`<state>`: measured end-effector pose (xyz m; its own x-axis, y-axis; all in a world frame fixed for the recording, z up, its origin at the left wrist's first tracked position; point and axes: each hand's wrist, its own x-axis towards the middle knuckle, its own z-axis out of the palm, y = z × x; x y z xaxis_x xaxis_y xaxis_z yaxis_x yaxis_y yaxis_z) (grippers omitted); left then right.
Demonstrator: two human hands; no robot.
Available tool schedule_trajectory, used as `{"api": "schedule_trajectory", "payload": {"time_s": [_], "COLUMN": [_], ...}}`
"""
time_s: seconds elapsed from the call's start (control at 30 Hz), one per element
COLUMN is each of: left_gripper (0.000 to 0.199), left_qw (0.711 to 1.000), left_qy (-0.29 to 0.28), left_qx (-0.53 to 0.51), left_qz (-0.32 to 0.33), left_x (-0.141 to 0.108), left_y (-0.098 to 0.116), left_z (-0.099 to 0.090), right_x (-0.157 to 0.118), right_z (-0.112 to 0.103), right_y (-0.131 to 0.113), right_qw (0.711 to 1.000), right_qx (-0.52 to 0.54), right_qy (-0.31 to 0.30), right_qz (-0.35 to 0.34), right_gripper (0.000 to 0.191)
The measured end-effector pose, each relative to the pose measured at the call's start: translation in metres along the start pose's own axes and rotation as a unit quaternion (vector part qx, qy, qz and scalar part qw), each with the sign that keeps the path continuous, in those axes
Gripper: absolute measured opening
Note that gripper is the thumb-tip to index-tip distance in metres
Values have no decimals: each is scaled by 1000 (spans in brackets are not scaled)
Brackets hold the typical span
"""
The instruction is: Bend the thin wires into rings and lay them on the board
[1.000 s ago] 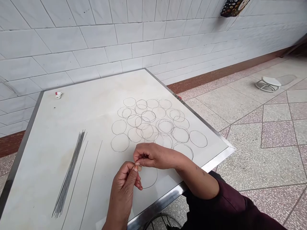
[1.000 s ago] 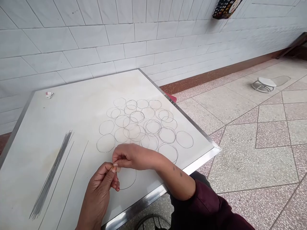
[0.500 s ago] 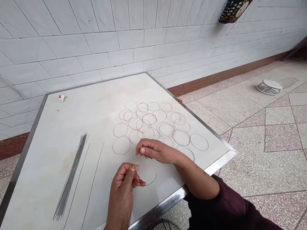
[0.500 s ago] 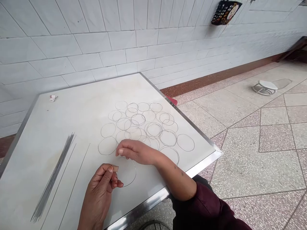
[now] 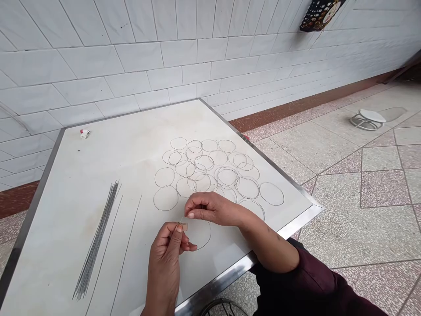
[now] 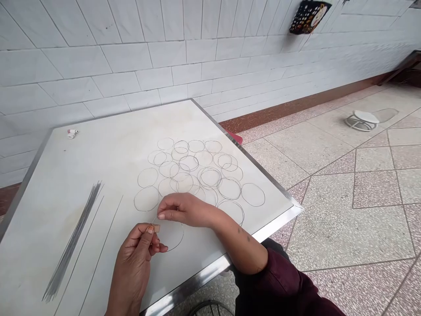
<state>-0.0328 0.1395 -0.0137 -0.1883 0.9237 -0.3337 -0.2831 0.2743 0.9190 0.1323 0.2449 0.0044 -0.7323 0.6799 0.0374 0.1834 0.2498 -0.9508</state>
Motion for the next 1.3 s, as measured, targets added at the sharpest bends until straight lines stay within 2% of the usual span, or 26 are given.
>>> {"api": "schedule_trajectory", "payload": {"time_s": [0.27, 0.63, 0.97, 1.3], "left_gripper": [25, 23, 23, 34], "left_qw": [999, 997, 990, 982], "left_qy": [37, 5, 21, -12], "left_qx": [-38, -74, -142, -187], "left_qz": [4, -3, -12, -23], "left_x": [2, 4, 6, 7], "left_y": [0, -2, -4, -3], "left_z": [-1, -1, 0, -3], "right_x": [-1, -1, 2, 5], "right_z": [0, 1, 3, 7], "right_y": [-3, -2, 4, 14], "right_qw": [997, 999, 995, 992], "right_qx": [46, -20, -80, -38], "right_qy": [4, 41, 56, 117], "right_qz": [57, -18, 0, 33], "right_gripper": [14, 11, 12, 12]}}
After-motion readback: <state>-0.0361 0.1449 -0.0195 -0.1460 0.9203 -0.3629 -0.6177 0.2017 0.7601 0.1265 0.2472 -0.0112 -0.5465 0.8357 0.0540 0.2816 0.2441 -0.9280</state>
